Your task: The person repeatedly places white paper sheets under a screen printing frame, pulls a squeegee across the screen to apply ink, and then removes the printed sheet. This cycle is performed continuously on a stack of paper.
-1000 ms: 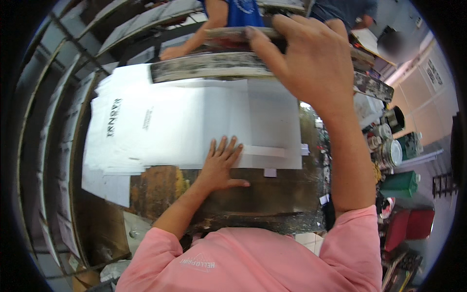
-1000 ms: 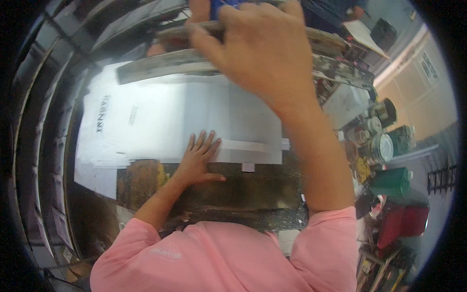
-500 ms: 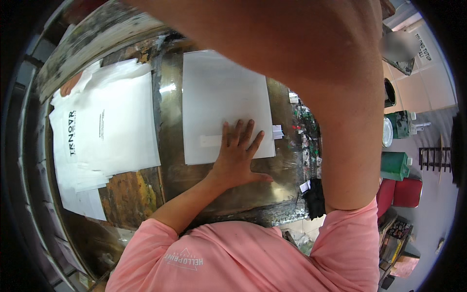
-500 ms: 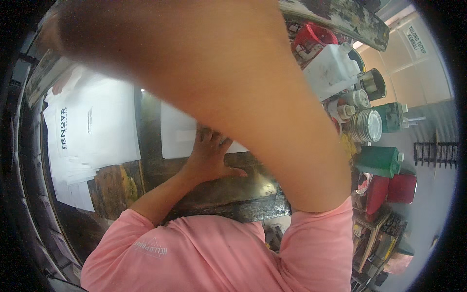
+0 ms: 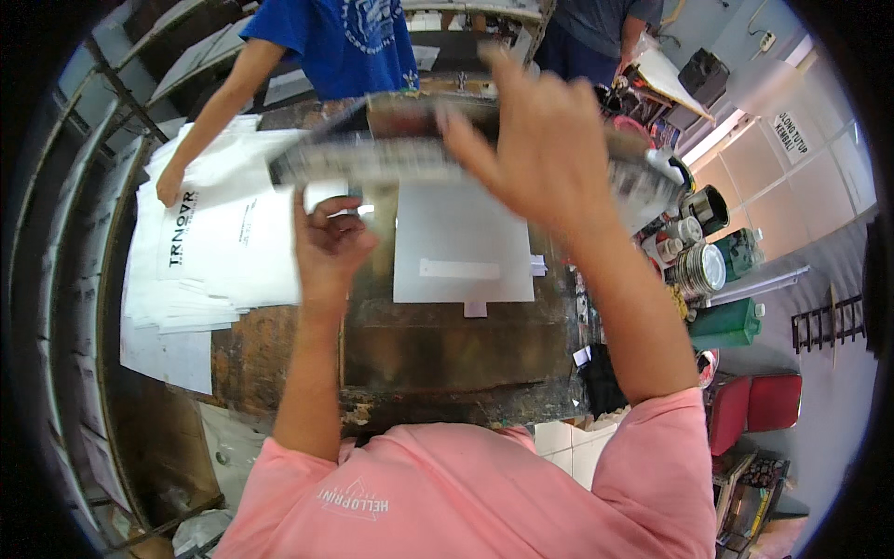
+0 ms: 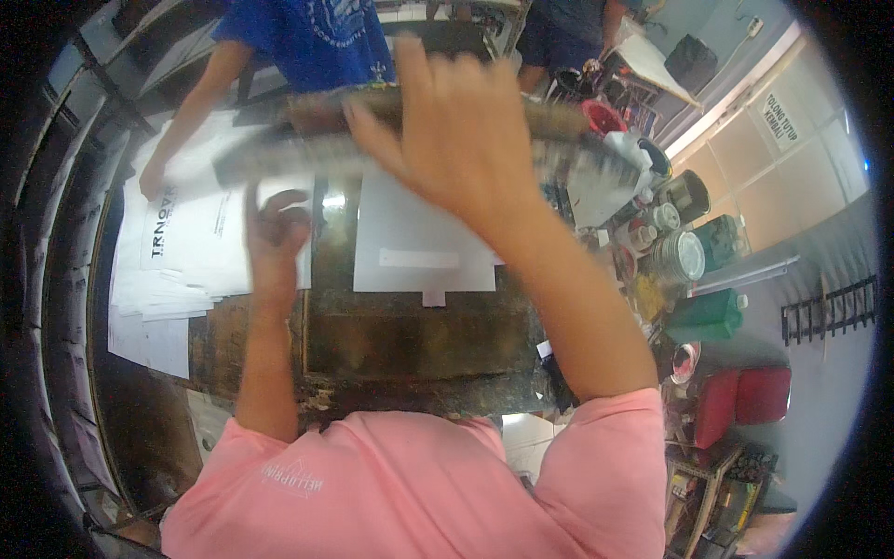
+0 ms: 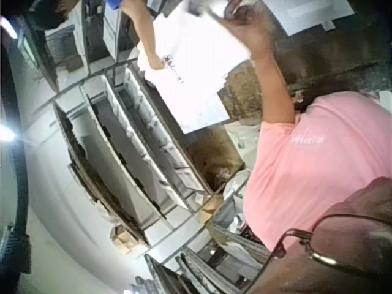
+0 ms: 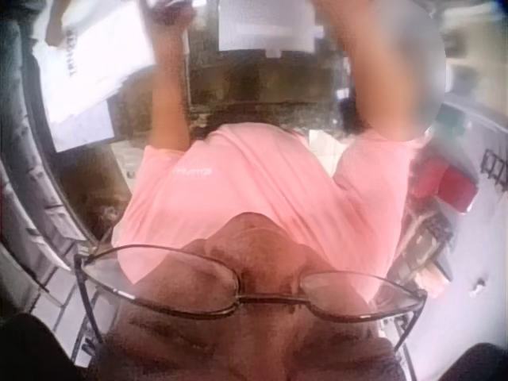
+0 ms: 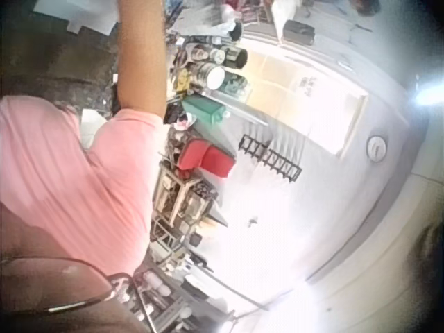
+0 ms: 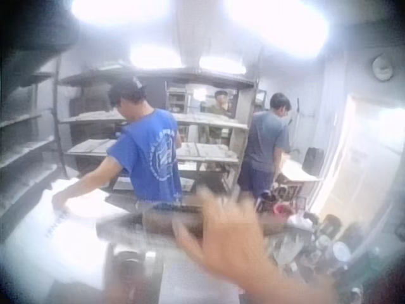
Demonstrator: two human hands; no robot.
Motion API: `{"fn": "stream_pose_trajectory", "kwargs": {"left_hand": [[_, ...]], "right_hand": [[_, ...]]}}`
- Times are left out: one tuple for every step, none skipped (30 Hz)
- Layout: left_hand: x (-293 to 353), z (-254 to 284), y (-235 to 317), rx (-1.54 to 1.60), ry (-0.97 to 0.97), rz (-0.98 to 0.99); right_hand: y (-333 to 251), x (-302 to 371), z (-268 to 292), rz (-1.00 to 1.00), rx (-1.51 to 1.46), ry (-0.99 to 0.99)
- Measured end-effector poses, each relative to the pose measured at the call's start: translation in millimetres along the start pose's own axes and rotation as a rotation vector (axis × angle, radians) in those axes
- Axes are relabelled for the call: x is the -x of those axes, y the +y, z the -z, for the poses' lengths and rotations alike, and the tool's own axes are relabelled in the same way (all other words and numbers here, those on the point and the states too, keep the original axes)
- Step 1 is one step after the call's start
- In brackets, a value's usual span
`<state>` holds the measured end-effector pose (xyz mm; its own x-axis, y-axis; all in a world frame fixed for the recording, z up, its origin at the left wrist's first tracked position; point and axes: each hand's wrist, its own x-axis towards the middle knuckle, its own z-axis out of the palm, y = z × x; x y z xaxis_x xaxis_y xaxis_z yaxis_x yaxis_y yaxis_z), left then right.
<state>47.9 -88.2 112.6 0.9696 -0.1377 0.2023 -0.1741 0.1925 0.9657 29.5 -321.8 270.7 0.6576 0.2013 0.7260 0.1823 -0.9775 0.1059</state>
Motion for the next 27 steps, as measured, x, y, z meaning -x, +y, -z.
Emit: {"fn": "stream_pose_trajectory", "kwargs": {"left_hand": [[1,14,20,0.046,-0.031,0.049],[0,27,39,0.095,-0.070,0.100],[11,35,42,-0.119,-0.016,0.263],[26,41,34,-0.168,-0.028,0.247],[43,48,12,-0.219,-0.049,0.238],[56,60,-7,-0.483,-0.030,0.195],[65,61,-25,-0.364,-0.020,0.261],[71,72,-42,-0.786,-0.056,0.129],[75,81,-56,-1.200,-0.093,-0.018],[77,79,-65,-1.210,-0.102,-0.050],[80,81,-73,-1.235,-0.094,-0.070],[83,83,-80,-1.259,-0.086,-0.090],[84,85,-84,-1.250,-0.094,-0.091],[84,88,-84,-1.241,-0.101,-0.091],[84,90,-85,-1.231,-0.107,-0.090],[87,92,-85,-1.238,-0.118,-0.087],[88,93,-86,-1.241,-0.119,-0.093],[85,93,-86,-1.244,-0.118,-0.109],[83,92,-84,-1.246,-0.128,-0.086],[83,91,-80,-1.244,-0.141,-0.065],[83,91,-78,-1.242,-0.148,-0.043],[82,89,-76,-1.244,-0.150,-0.030],[83,88,-75,-1.231,-0.135,-0.034],[85,88,-75,-1.219,-0.123,-0.038],[82,88,-75,-1.203,-0.122,-0.048],[80,87,-74,-1.205,-0.123,-0.070],[81,88,-73,-1.209,-0.116,-0.090]], "right_hand": [[-6,22,1,0.011,-0.024,-0.091],[-11,45,4,0.015,-0.039,-0.184],[-13,64,-2,0.044,-0.115,-0.323],[-16,81,-1,0.065,-0.183,-0.459],[-20,97,-3,0.066,-0.246,-0.600],[-27,115,-8,0.035,-0.275,-0.617],[-32,133,-14,-0.002,-0.298,-0.641],[-35,151,-20,-0.040,-0.343,-0.672],[-39,169,-29,-0.077,-0.387,-0.706],[-42,188,-38,-0.088,-0.356,-0.740],[-48,201,-47,-0.102,-0.364,-0.730],[-55,212,-54,-0.115,-0.371,-0.720],[-56,218,-62,-0.134,-0.377,-0.714],[-55,219,-71,-0.097,-0.380,-0.643],[-49,216,-84,-0.080,-0.366,-0.613],[-41,208,-100,-0.073,-0.356,-0.586],[-30,197,-117,-0.057,-0.341,-0.552],[-18,187,-138,-0.055,-0.339,-0.554],[-4,172,-160,-0.046,-0.341,-0.535],[9,158,-182,-0.039,-0.310,-0.506],[20,143,-203,-0.033,-0.295,-0.451],[35,132,-227,-0.020,-0.290,-0.417],[47,116,-243,-0.007,-0.270,-0.407],[57,103,-257,0.000,-0.261,-0.426],[70,90,-268,-0.002,-0.244,-0.444],[84,75,-275,0.010,-0.282,-0.508],[96,56,-277,0.030,-0.324,-0.571]]}}
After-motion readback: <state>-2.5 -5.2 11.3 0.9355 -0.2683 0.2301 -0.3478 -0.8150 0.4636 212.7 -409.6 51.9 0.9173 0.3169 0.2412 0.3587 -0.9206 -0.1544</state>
